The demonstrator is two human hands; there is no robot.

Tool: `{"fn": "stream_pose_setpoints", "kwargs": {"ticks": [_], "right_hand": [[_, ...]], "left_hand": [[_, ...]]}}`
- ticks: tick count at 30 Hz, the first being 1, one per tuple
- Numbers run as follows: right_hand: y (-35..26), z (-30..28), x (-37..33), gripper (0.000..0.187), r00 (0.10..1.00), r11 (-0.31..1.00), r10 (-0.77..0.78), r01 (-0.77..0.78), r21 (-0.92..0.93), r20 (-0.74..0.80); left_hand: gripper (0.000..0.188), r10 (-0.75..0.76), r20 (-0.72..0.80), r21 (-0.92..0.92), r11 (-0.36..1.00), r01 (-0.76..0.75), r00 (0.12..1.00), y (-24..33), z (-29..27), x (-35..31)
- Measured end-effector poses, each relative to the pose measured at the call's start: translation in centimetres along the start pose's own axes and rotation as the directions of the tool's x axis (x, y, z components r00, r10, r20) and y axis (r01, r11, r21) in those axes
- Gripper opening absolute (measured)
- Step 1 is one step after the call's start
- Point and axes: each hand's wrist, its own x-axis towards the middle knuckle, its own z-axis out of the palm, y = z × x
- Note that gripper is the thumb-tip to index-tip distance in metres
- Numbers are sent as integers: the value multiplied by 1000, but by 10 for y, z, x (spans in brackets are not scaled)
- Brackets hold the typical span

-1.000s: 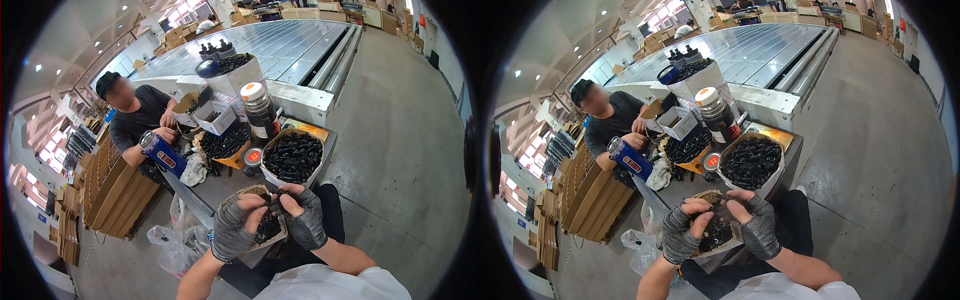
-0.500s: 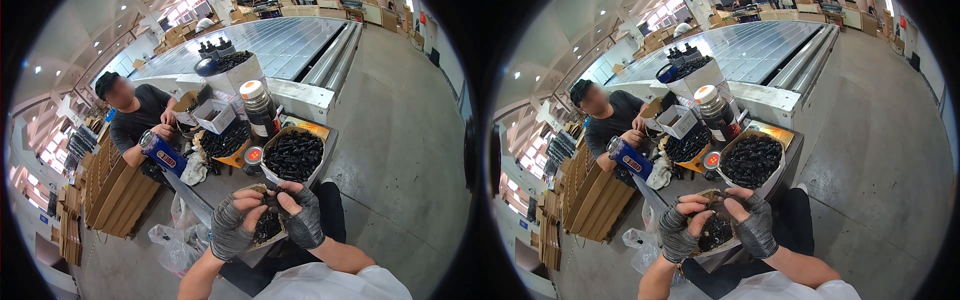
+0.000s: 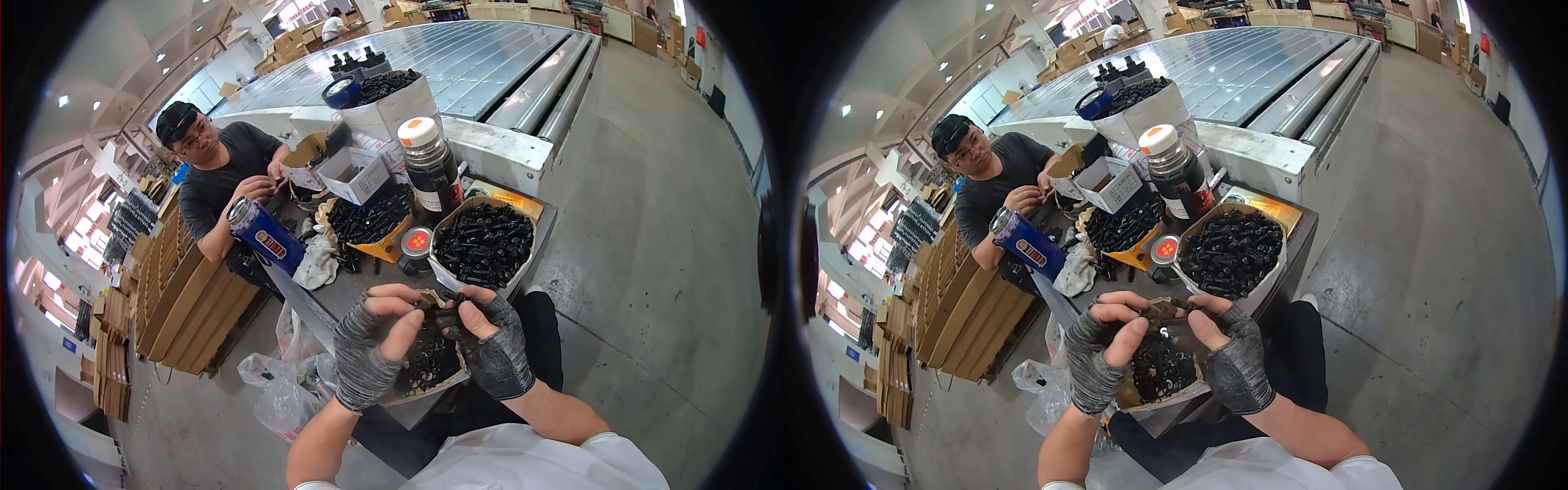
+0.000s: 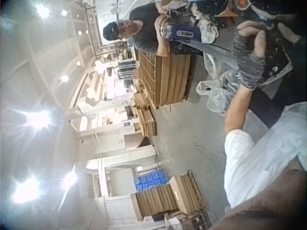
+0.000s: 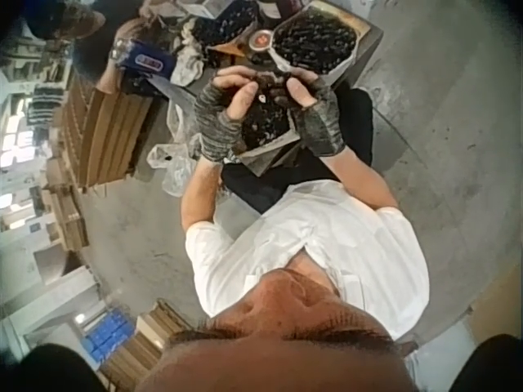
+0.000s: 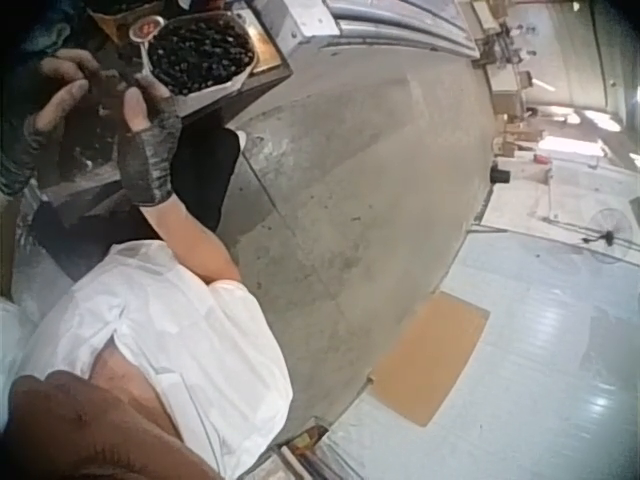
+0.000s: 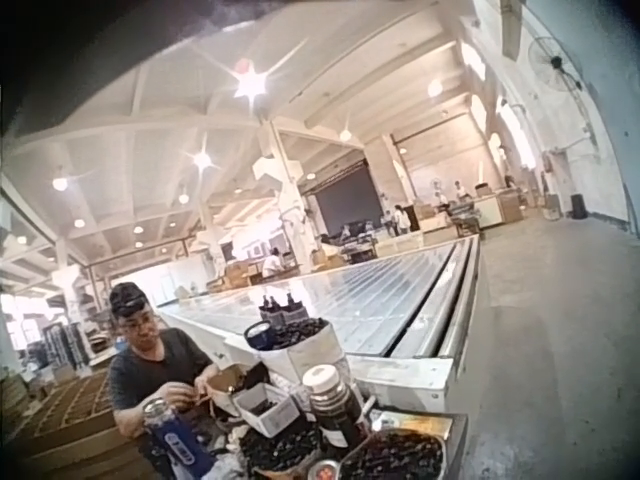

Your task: The recorder sorts and inspects small black industrial components into different containers at a factory workbench.

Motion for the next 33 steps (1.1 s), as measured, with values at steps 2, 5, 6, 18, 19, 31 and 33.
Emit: {"fn": "stream_pose_setpoints", "kwargs": {"ticks": [2,5,6,18,19,31,33], "right_hand": [[-1,-1,0,29,999,999,37,-37,38,-4],[-2,-3,-1,29,996,990,84,-84,113,7],[-5,-2,-3,29,996,990,84,-83,116,-4],[-15,-22,-12,33,997,994,-74,75,-78,18],[-14,-22,-11,33,994,987,-108,107,-118,-1],[-7,-8,-4,31,996,977,-90,87,-197,-6],[-6,-8,-5,31,997,978,-82,81,-193,3]], "left_hand": [[9,-63,-29,23,998,63,998,-8,-3,-1],[8,-52,115,198,980,29,992,-18,-18,-4],[8,-50,158,274,962,5,986,-21,-23,-4],[19,-145,368,363,932,1,919,-12,-19,2],[19,-146,370,361,933,3,918,-5,-16,5],[30,237,285,365,869,-334,929,-3,5,9],[30,251,297,392,848,-357,921,3,5,12]]}}
